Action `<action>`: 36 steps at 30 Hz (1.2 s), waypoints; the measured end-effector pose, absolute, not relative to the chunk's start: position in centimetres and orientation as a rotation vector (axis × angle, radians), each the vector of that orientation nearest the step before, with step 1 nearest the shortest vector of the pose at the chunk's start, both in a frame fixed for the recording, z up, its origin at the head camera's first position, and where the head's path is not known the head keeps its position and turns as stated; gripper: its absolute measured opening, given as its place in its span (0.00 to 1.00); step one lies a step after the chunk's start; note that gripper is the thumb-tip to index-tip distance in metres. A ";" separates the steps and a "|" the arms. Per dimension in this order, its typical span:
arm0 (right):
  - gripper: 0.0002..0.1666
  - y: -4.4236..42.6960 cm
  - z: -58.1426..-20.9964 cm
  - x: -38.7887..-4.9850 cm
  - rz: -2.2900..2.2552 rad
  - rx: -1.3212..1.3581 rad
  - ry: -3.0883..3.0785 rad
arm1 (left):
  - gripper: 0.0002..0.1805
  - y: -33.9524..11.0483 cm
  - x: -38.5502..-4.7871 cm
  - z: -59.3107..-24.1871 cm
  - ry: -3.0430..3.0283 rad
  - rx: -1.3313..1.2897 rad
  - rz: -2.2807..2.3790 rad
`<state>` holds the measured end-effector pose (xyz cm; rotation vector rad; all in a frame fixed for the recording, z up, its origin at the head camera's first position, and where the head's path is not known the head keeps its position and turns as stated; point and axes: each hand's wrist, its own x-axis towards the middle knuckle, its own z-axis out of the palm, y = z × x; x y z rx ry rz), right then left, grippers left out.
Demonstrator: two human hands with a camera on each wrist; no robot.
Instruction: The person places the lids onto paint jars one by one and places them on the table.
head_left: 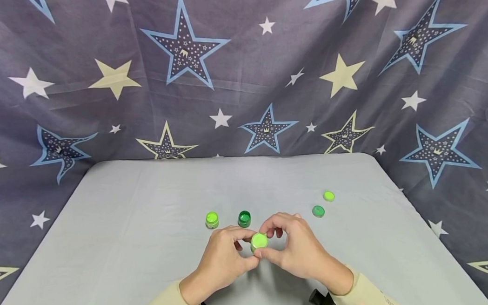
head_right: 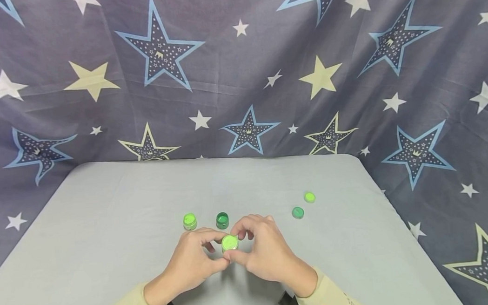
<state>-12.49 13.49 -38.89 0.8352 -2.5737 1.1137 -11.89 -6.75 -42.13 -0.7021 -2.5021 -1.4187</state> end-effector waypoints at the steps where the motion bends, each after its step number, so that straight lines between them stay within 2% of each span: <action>1: 0.22 13.5 -38.9 -12.5 1.112 0.827 -2.572 | 0.18 -6.7 -11.9 -42.1 -2.501 -0.700 -1.417; 18: 0.28 13.2 -39.3 -12.4 1.079 0.754 -2.598 | 0.18 -6.8 -11.8 -41.9 -2.514 -0.696 -1.425; 30: 0.28 14.2 -39.1 -13.2 1.173 0.970 -2.568 | 0.16 -6.9 -11.9 -42.0 -2.521 -0.712 -1.436; 36: 0.25 14.1 -38.9 -13.0 1.204 0.980 -2.600 | 0.16 -6.9 -11.8 -42.0 -2.531 -0.699 -1.426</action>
